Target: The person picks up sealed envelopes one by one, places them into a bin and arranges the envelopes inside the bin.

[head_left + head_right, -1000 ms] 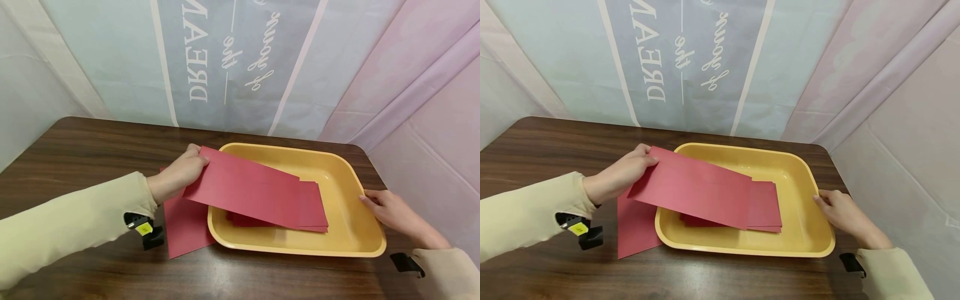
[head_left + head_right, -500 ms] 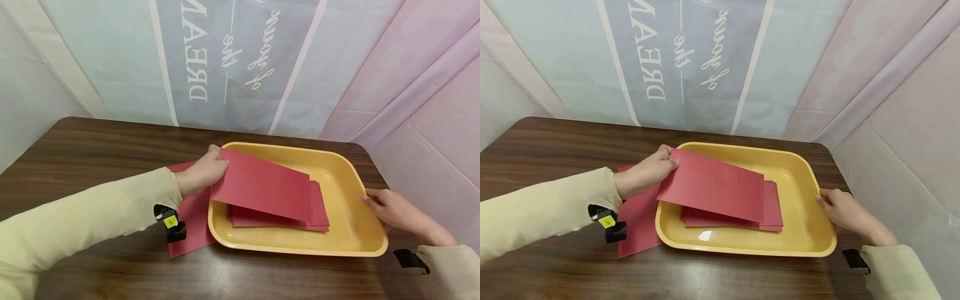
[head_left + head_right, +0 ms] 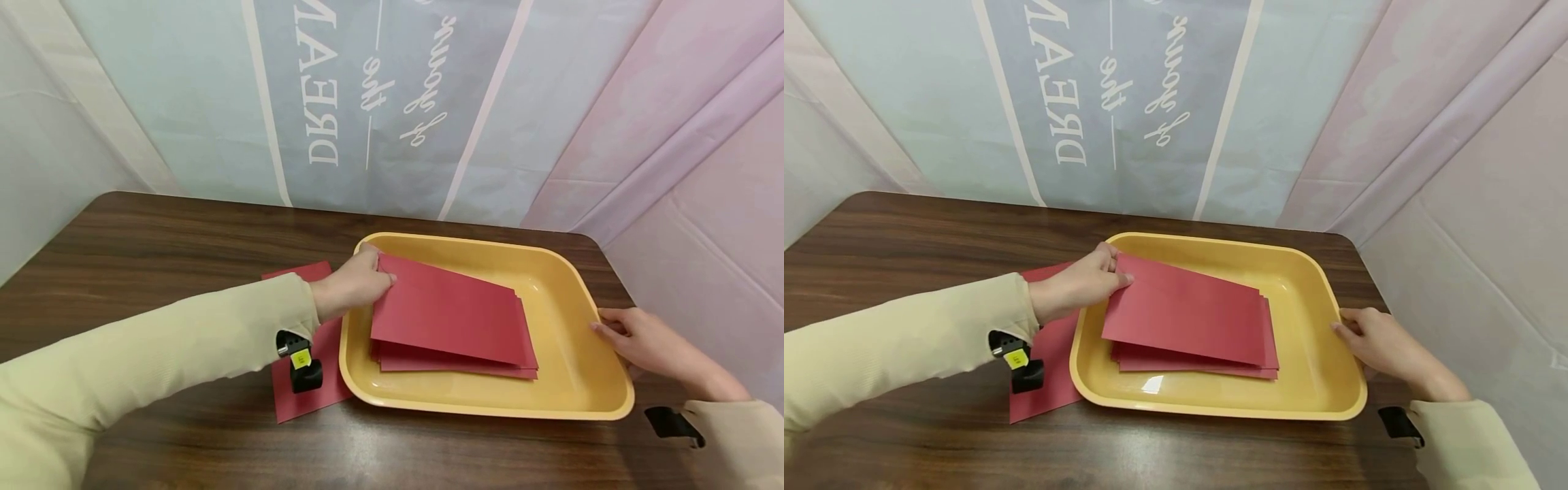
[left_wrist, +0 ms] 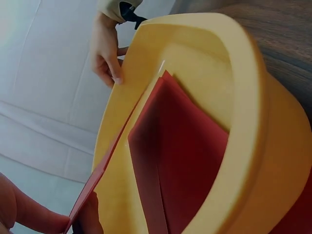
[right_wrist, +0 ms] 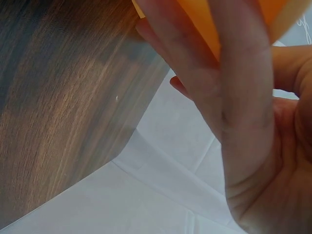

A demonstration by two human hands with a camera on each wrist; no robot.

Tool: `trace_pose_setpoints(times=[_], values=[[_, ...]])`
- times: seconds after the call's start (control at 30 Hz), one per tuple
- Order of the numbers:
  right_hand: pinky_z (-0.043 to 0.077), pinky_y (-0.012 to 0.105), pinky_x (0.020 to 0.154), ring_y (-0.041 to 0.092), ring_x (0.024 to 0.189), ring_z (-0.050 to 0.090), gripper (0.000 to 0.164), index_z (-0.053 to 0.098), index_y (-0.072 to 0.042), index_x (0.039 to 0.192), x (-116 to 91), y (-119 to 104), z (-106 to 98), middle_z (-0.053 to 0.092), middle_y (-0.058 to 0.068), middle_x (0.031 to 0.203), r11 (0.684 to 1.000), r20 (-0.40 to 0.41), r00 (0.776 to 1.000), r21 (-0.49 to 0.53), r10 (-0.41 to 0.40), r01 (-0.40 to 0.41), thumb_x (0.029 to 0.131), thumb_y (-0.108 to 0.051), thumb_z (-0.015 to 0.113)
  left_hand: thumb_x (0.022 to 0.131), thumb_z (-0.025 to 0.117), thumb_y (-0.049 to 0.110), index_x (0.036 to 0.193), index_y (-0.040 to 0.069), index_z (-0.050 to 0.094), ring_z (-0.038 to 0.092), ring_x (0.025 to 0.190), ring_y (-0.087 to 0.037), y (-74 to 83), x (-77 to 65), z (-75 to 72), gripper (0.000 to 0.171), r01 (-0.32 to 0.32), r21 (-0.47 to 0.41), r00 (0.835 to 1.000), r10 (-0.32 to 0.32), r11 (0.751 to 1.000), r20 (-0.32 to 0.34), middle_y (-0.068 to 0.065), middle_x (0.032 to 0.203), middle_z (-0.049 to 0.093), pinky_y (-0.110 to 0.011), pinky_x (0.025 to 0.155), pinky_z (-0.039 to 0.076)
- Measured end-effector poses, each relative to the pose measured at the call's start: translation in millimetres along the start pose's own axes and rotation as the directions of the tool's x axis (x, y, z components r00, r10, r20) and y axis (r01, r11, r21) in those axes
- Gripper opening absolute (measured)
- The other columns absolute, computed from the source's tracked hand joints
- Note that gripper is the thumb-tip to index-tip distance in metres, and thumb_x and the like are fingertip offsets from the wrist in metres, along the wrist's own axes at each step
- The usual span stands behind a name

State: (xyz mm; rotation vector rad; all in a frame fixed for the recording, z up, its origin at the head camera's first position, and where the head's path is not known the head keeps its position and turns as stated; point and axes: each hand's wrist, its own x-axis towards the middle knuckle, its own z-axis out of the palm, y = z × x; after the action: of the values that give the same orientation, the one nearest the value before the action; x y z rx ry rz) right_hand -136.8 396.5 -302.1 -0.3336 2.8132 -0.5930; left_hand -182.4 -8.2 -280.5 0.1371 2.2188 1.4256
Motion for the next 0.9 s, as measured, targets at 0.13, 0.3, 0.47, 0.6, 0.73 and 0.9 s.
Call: trace_pose_setpoints(times=[0.13, 0.3, 0.47, 0.6, 0.73, 0.9], values=[[0.048, 0.027, 0.039, 0.005, 0.048, 0.06, 0.031, 0.055, 0.013, 0.119, 0, 0, 0, 0.07, 0.009, 0.082, 1.0, -0.009, 1.0, 0.004, 0.001, -0.001, 0.1, -0.011, 0.048, 0.097, 0.045, 0.006, 0.107, -0.007, 0.051, 0.054, 0.09, -0.019, 0.1, 5.1, 2.2, 0.017, -0.041, 0.032, 0.999, 0.041, 0.999, 0.004, -0.011, 0.092, 0.058, -0.027, 0.078, 0.041], [0.048, 0.027, 0.04, 0.004, 0.049, 0.059, 0.033, 0.054, 0.015, 0.12, 0, 0, 0, 0.071, 0.011, 0.083, 1.0, -0.016, 1.0, -0.031, 0.004, -0.004, 0.1, -0.011, 0.048, 0.096, 0.048, 0.006, 0.103, -0.006, 0.052, 0.053, 0.082, -0.017, 0.2, 10.5, 6.7, 0.014, -0.039, 0.044, 0.999, 0.039, 0.998, -0.011, -0.009, 0.087, 0.056, -0.025, 0.071, 0.04], [0.049, 0.027, 0.042, 0.003, 0.051, 0.06, 0.034, 0.053, 0.017, 0.121, 0, -1, 2, 0.071, 0.014, 0.087, 0.999, -0.01, 1.0, -0.044, 0.024, -0.025, 0.1, -0.01, 0.048, 0.095, 0.053, 0.009, 0.122, -0.005, 0.034, 0.053, 0.097, -0.024, -1.6, 13.9, 11.1, 0.036, -0.016, 0.113, 0.998, 0.023, 0.993, -0.056, -0.018, 0.107, 0.052, -0.032, 0.081, 0.043], [0.049, 0.027, 0.042, 0.001, 0.052, 0.059, 0.032, 0.055, 0.016, 0.118, 0, -1, 3, 0.071, 0.013, 0.085, 0.998, -0.024, 1.0, -0.058, 0.007, -0.009, 0.099, -0.008, 0.049, 0.092, 0.059, 0.011, 0.125, -0.004, 0.035, 0.054, 0.093, -0.024, -4.2, 16.2, 10.3, 0.043, -0.023, 0.267, 0.995, 0.047, 0.964, -0.086, -0.016, 0.1, 0.054, -0.033, 0.081, 0.046], [0.048, 0.026, 0.042, 0.0, 0.051, 0.058, 0.029, 0.057, 0.015, 0.116, -1, -1, 3, 0.071, 0.011, 0.083, 0.998, -0.038, 0.999, -0.066, 0.004, -0.007, 0.099, -0.008, 0.05, 0.092, 0.059, 0.011, 0.121, -0.005, 0.04, 0.056, 0.076, -0.02, -5.4, 17.2, 8.1, 0.039, -0.029, 0.387, 0.998, 0.051, 0.922, -0.046, -0.013, 0.089, 0.054, -0.028, 0.069, 0.049], [0.048, 0.026, 0.042, 0.0, 0.051, 0.058, 0.032, 0.056, 0.016, 0.118, 0, -1, 3, 0.071, 0.012, 0.083, 0.998, -0.037, 0.999, -0.059, 0.003, -0.005, 0.099, -0.01, 0.05, 0.094, 0.055, 0.01, 0.128, -0.007, 0.036, 0.064, 0.057, -0.023, -3.9, 19.5, 9.0, 0.042, 0.013, 0.453, 1.0, -0.013, 0.891, -0.003, -0.01, 0.072, 0.057, -0.029, 0.058, 0.054]])
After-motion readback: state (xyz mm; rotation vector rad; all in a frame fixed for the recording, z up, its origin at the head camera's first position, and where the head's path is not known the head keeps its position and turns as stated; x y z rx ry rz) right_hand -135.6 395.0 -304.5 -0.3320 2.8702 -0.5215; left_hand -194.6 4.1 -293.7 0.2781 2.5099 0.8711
